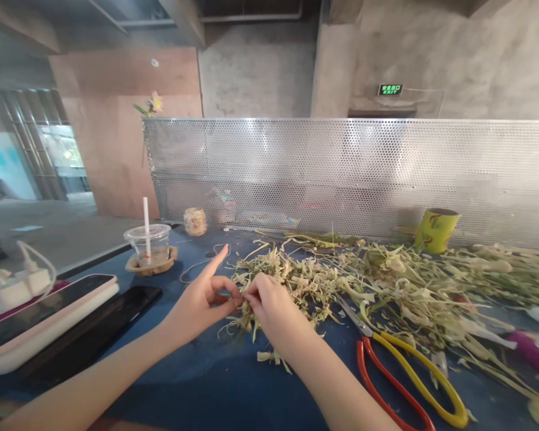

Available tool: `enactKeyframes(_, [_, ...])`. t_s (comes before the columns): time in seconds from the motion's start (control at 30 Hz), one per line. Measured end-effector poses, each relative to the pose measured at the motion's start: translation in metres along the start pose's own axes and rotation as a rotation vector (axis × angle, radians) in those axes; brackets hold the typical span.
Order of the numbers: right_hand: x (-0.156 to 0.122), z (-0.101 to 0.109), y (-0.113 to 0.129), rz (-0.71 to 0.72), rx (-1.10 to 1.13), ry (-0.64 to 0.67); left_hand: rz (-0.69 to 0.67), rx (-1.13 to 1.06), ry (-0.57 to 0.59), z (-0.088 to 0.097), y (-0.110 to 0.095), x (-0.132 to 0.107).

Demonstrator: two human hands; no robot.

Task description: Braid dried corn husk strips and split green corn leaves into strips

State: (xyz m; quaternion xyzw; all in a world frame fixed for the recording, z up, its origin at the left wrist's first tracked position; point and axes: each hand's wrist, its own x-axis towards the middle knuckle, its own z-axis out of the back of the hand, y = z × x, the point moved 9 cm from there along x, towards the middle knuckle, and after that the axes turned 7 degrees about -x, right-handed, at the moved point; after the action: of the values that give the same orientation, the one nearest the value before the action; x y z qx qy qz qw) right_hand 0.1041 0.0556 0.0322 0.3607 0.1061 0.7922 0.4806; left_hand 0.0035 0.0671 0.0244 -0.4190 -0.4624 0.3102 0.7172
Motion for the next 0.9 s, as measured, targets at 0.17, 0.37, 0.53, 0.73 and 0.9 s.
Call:
enactKeyframes(0.17, [0.001, -0.002, 0.002, 0.033, -0.156, 0.037, -0.02, -0.021, 0.005, -0.002, 0.001, 0.0])
enactKeyframes(0.37, [-0.005, -0.001, 0.01, 0.106, -0.333, 0.038, -0.161, 0.182, 0.007, -0.007, -0.009, -0.006])
enactKeyframes(0.53, [-0.015, 0.011, 0.032, 0.382, -0.367, -0.152, -0.217, 0.06, 0.017, -0.006, -0.018, -0.008])
enactKeyframes(0.73, [-0.027, 0.026, 0.043, 0.525, -0.285, -0.369, -0.293, -0.081, -0.074, 0.006, -0.026, -0.011])
enactKeyframes(0.9, [-0.027, 0.029, 0.042, 0.47, -0.205, -0.391, -0.203, -0.139, -0.079, 0.005, -0.018, -0.013])
